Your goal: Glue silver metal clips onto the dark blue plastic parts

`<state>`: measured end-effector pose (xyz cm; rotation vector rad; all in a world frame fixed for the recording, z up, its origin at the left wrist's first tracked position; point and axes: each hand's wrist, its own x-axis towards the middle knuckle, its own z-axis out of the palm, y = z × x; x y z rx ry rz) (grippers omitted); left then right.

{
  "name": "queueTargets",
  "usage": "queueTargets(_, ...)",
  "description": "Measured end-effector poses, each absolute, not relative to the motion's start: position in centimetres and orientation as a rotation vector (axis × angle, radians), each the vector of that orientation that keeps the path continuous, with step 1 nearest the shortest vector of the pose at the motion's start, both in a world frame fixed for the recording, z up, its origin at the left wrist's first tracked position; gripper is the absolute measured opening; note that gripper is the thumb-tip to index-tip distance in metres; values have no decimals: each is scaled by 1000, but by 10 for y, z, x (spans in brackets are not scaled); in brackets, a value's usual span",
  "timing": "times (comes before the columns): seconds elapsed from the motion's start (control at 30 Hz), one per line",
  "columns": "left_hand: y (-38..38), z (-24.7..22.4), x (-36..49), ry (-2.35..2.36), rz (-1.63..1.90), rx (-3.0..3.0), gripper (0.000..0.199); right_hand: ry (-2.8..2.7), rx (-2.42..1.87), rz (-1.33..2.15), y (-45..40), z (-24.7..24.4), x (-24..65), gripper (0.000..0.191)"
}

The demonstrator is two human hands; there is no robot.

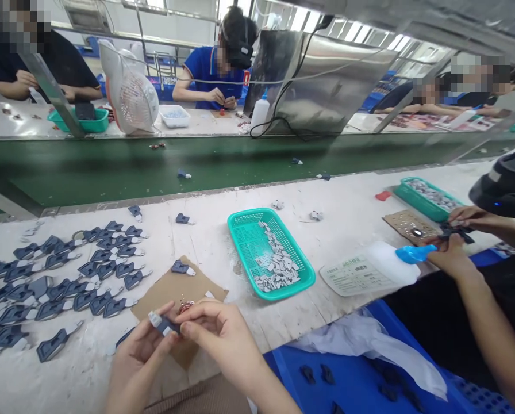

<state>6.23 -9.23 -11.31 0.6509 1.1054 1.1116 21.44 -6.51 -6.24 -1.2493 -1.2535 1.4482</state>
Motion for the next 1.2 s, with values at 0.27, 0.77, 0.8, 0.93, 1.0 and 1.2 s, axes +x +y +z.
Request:
queueTargets(0.27,-96,-144,23,1503,1107,1064,54,-1701,-1996,444,-16,-62,330,28)
queueTargets(0.77,-60,-142,-49,1507,845,2540,23,-2049,-1978,444,13,-83,348,33)
queueTargets(0.8,-59,-139,-49,1514,795,2567,23,-2027,-1934,481,11,-81,349,32)
queueTargets(0.93,-46,-117,-52,1502,724,2613,22,-1778,-1766,702,-2,-72,351,28)
queueTargets(1.0,-25,-101,-51,1481,778,2594,18,-1637,-1763,760,-10,-70,351,27)
queueTargets(1.2,115,-72,-28,1632,712,2392,25,-1606,-1809,589,-40,-78,348,23)
